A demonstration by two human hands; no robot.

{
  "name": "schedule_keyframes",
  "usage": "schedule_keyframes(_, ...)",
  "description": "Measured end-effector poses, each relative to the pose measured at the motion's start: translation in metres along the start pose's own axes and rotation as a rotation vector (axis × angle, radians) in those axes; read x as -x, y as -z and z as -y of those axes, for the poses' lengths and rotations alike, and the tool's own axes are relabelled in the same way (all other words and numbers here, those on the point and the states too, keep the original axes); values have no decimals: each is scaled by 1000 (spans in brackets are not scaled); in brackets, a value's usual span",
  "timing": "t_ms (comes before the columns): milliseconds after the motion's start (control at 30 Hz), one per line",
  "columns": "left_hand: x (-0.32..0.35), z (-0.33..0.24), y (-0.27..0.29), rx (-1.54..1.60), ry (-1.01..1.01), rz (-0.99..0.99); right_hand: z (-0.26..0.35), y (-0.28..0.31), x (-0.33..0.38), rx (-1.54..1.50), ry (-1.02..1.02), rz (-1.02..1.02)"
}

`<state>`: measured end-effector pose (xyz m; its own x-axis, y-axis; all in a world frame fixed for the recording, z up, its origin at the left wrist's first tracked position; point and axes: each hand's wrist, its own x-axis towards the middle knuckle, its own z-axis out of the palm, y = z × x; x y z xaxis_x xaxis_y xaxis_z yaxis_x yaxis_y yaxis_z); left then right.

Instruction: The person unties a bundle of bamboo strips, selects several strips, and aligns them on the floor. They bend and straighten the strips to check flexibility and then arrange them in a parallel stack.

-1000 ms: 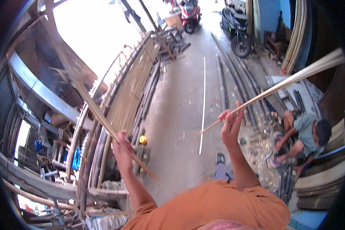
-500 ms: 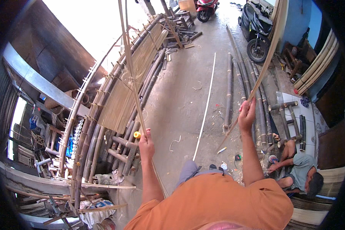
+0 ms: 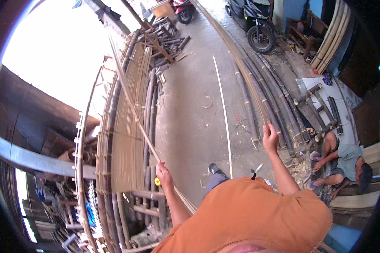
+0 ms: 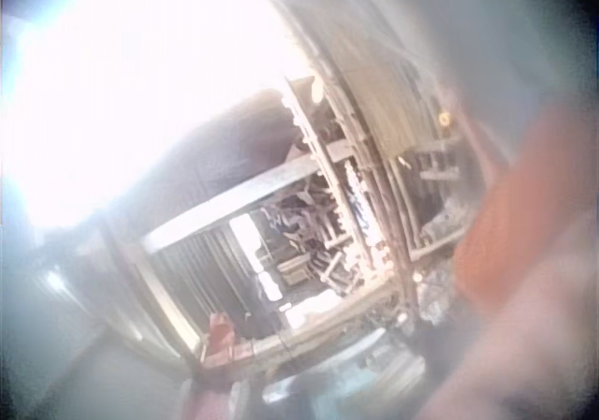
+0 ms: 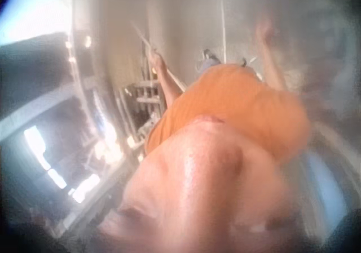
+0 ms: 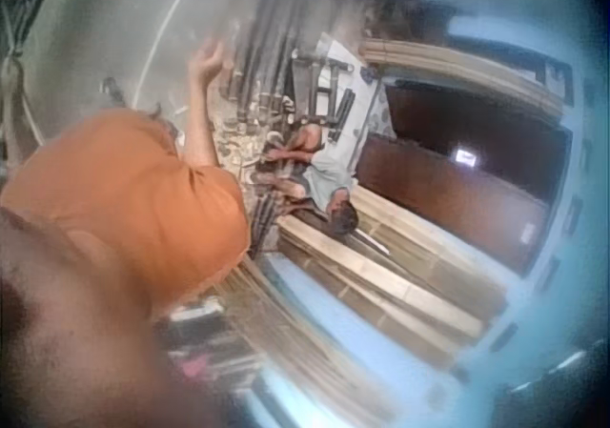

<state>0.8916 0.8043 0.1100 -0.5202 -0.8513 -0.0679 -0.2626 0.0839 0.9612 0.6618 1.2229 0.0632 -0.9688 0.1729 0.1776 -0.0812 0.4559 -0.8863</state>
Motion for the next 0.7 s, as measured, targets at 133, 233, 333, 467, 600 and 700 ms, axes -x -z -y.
schedule_keyframes(133, -98, -22, 2, 54, -77, 62, -6, -63, 7, 111, -59, -124)
schedule_keyframes(233, -168, -45, -4, 76, -148, 67, -3, -108, 0, 167, -217, -19)
schedule_keyframes(333, -226, -62, -12, 145, -198, 82, -5, -152, -11, 210, -261, -4)
schedule_keyframes(467, -282, -101, -35, 137, -254, 89, -11, -205, -40, 262, -323, 37)
schedule_keyframes(600, -336, -137, -73, 129, -307, 57, -51, -266, -91, 326, -318, 49)
schedule_keyframes(700, -382, -174, -109, 37, -345, -18, -64, -314, -151, 333, -434, 111)
